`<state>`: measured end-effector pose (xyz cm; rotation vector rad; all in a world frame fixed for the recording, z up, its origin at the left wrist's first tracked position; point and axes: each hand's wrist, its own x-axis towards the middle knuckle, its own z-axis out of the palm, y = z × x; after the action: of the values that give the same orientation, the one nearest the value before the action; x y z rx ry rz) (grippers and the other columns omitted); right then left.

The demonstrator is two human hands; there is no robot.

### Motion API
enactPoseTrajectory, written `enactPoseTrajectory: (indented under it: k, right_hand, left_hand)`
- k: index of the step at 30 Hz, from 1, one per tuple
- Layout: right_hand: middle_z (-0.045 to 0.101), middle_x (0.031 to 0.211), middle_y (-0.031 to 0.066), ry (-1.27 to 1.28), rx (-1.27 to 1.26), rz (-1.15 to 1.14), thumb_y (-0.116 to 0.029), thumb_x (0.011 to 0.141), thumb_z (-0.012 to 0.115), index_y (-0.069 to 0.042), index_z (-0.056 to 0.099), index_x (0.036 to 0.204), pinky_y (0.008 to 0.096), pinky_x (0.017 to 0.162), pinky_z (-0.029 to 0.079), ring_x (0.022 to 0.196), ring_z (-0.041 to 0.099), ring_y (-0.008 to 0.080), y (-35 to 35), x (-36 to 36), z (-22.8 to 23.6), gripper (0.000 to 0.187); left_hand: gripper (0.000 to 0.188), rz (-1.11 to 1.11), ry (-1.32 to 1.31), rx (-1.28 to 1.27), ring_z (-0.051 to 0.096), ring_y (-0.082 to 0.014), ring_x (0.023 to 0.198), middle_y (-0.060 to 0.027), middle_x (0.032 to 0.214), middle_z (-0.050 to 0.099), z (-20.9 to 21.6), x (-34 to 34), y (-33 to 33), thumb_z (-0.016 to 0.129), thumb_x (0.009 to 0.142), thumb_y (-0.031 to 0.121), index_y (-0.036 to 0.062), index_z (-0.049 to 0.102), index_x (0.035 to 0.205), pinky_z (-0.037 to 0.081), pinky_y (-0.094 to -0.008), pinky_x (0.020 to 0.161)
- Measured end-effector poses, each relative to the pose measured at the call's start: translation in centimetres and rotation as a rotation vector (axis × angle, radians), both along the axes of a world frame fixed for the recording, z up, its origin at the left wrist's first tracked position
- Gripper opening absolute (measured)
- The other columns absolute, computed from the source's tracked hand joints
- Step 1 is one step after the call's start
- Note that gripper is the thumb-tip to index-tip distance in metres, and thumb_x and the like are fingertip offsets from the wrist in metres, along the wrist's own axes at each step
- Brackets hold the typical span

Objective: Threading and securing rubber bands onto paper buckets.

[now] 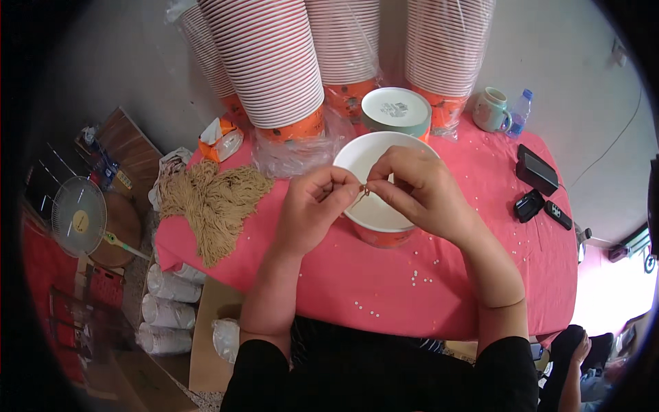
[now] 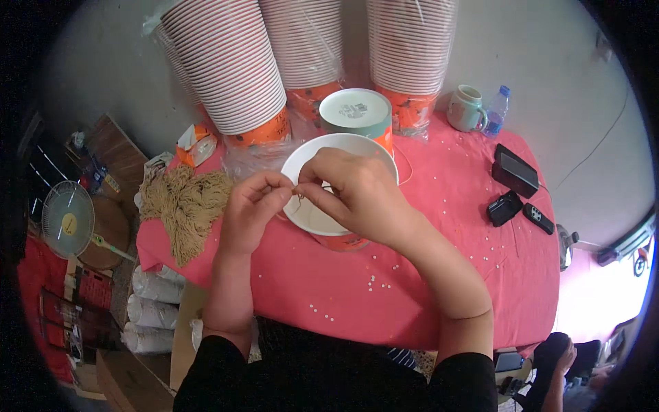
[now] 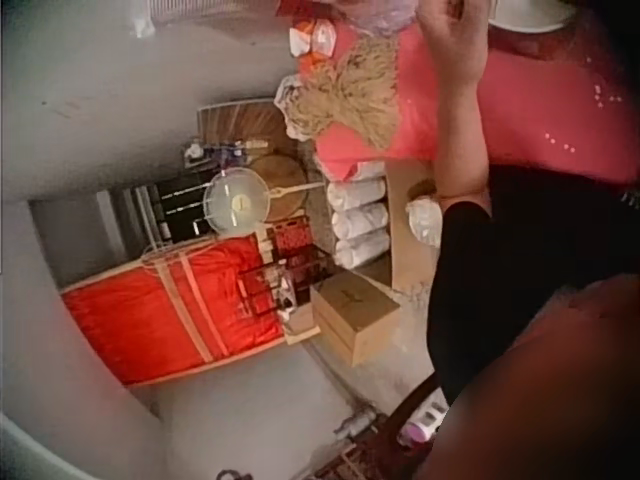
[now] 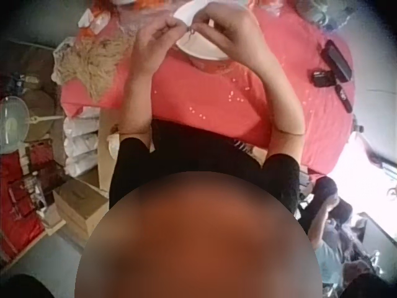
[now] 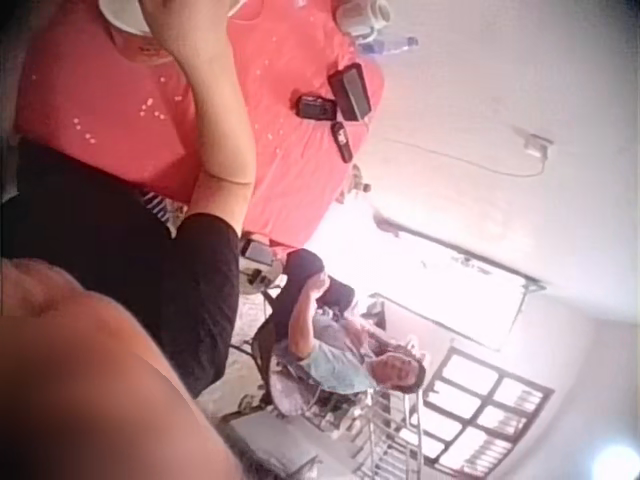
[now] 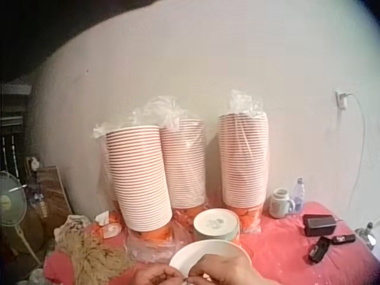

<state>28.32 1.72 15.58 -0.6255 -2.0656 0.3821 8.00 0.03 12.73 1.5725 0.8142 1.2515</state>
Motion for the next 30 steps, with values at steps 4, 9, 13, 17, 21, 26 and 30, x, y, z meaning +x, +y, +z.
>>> enactPoseTrajectory:
  k: [4,9,13,17,21,26,30]
  right_hand:
    - [0.063,0.074,0.0096,-0.022,-0.003,-0.009,-0.009,0.079,0.071,-0.004,0.063,0.084,0.0359,0.055,0.046,0.061,0.061,0.0269,0.1,-0.3,-0.2,0.011]
    - [0.063,0.074,0.0098,-0.013,-0.074,0.019,-0.009,0.08,0.071,-0.003,0.063,0.083,0.0359,0.054,0.046,0.061,0.061,0.0267,-0.1,-0.8,-0.4,0.011]
    - [0.061,0.077,0.0053,0.006,-0.109,0.077,0.001,0.082,0.069,-0.001,0.063,0.085,0.025,0.052,0.042,0.061,0.055,0.012,-0.3,-1.3,-0.4,0.007]
    - [0.061,0.078,0.0044,-0.008,-0.21,0.088,0.001,0.083,0.069,-0.001,0.063,0.084,0.0237,0.053,0.043,0.063,0.056,0.0099,-0.5,-1.4,-0.6,0.007]
    - [0.061,0.079,0.0038,0.022,-0.273,0.081,0.001,0.084,0.068,0.0,0.062,0.084,0.0223,0.054,0.043,0.064,0.055,0.0067,-0.5,-1.2,-0.7,0.006]
    - [0.061,0.079,0.0048,0.005,-0.24,0.062,0.001,0.083,0.069,-0.001,0.063,0.084,0.0234,0.053,0.042,0.064,0.055,0.0079,-0.7,-1.2,-0.2,0.006]
    - [0.062,0.077,0.0069,0.043,-0.058,0.099,-0.003,0.08,0.071,-0.002,0.065,0.084,0.0293,0.053,0.043,0.063,0.058,0.0176,-0.6,-1.7,-0.4,0.007]
  left_hand:
    - [0.011,-0.027,-0.045,0.019,0.054,-0.001,0.076,0.0015,0.086,0.062,-0.9,-0.1,-0.6,0.06,0.092,0.007,-0.0022,0.063,0.098,0.042,-0.0164,0.065]
    - [0.012,-0.03,-0.105,0.006,0.05,0.0006,0.072,0.0041,0.082,0.059,-1.5,-0.2,-0.8,0.063,0.089,0.002,-0.0014,0.063,0.101,0.038,-0.0154,0.061]
    - [0.013,-0.053,-0.033,0.059,0.043,0.0015,0.068,0.0073,0.075,0.053,-1.8,-0.7,-0.8,0.065,0.087,0.001,-0.0003,0.063,0.1,0.034,-0.016,0.057]
    - [0.012,-0.051,-0.083,0.015,0.04,0.0019,0.064,0.0087,0.072,0.049,-1.7,-0.6,-0.8,0.065,0.085,-0.002,0.0,0.063,0.097,0.031,-0.0168,0.054]
    - [0.01,-0.012,-0.109,-0.027,0.047,0.0015,0.066,0.0061,0.075,0.056,-1.4,-0.4,-0.9,0.064,0.087,0.0,-0.0001,0.063,0.096,0.036,-0.0155,0.056]
    - [0.007,0.043,-0.025,0.006,0.051,0.0004,0.07,0.0037,0.078,0.059,-1.6,-0.8,-0.8,0.061,0.09,0.002,-0.0008,0.062,0.097,0.04,-0.0151,0.06]
    - [0.007,0.01,-0.074,0.006,0.053,-0.0012,0.071,0.0025,0.079,0.06,-1.7,-0.5,-0.9,0.059,0.091,0.002,-0.0013,0.061,0.097,0.042,-0.0161,0.061]
